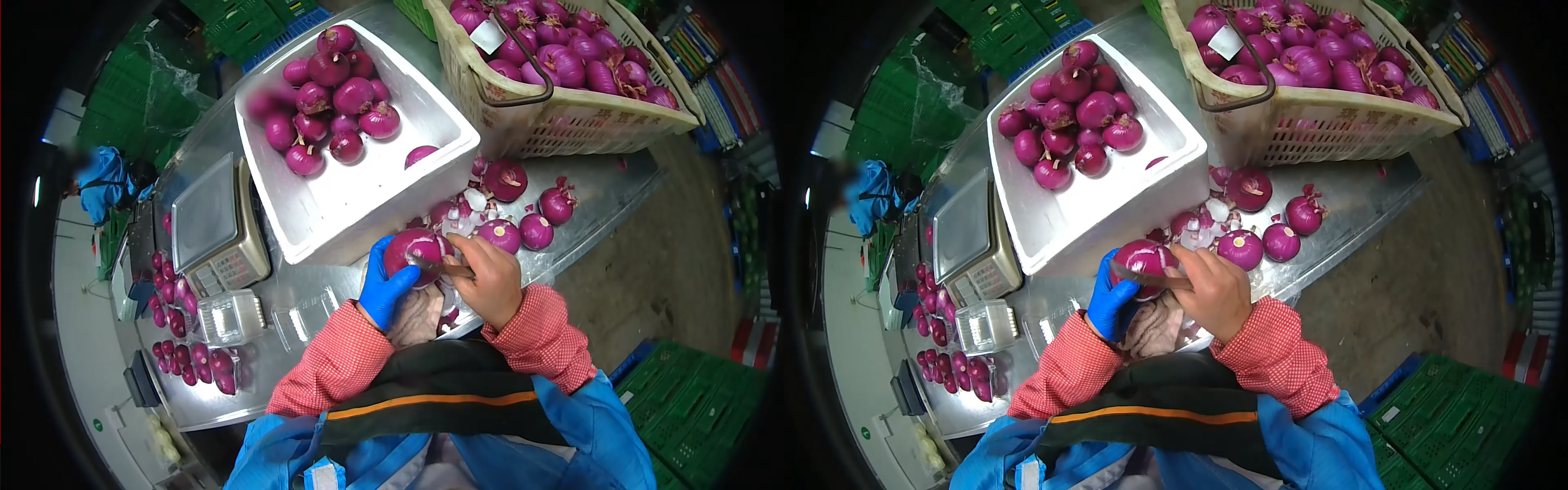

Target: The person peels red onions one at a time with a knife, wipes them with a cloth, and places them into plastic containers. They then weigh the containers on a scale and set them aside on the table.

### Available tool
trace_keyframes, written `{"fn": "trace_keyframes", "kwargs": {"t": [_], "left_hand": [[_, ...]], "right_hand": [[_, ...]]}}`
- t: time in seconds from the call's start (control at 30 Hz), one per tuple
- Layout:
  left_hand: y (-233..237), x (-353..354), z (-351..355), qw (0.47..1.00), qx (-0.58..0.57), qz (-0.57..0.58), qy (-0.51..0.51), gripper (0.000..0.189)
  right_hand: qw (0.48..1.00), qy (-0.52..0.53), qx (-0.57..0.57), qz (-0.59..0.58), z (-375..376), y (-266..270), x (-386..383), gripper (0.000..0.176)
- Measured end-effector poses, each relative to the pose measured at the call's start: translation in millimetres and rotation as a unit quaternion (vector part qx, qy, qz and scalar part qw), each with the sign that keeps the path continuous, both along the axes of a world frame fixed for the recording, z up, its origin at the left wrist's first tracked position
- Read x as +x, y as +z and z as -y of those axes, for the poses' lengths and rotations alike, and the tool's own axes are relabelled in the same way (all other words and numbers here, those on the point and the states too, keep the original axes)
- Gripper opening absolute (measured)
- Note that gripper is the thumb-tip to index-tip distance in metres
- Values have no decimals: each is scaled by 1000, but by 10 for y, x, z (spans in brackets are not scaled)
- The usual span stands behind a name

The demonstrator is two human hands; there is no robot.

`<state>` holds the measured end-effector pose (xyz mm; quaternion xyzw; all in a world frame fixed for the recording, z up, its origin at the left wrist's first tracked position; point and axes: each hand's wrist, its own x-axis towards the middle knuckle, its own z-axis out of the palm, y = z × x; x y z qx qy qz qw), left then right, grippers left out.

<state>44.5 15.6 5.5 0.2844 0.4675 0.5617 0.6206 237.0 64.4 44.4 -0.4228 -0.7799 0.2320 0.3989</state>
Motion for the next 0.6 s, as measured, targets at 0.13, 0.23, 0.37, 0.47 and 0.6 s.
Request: {"fn": "trace_keyframes", "kwargs": {"t": [0.13,0.23,0.37,0.47,0.6], "left_hand": [[-17,-27,42,999,17,11,-32,71],[-9,-57,-5,997,32,1,-67,73],[70,-160,-75,997,17,13,-68,70],[81,-260,-115,997,-23,26,-74,68],[174,-299,-153,994,-34,16,-104,66]], "right_hand": [[995,-54,-32,81,-98,-175,48,18],[972,-66,-162,155,-175,-341,136,22],[991,-8,-43,124,-26,-156,287,48],[981,48,30,186,-14,-16,372,51],[976,42,92,193,-63,-31,400,49]]}}
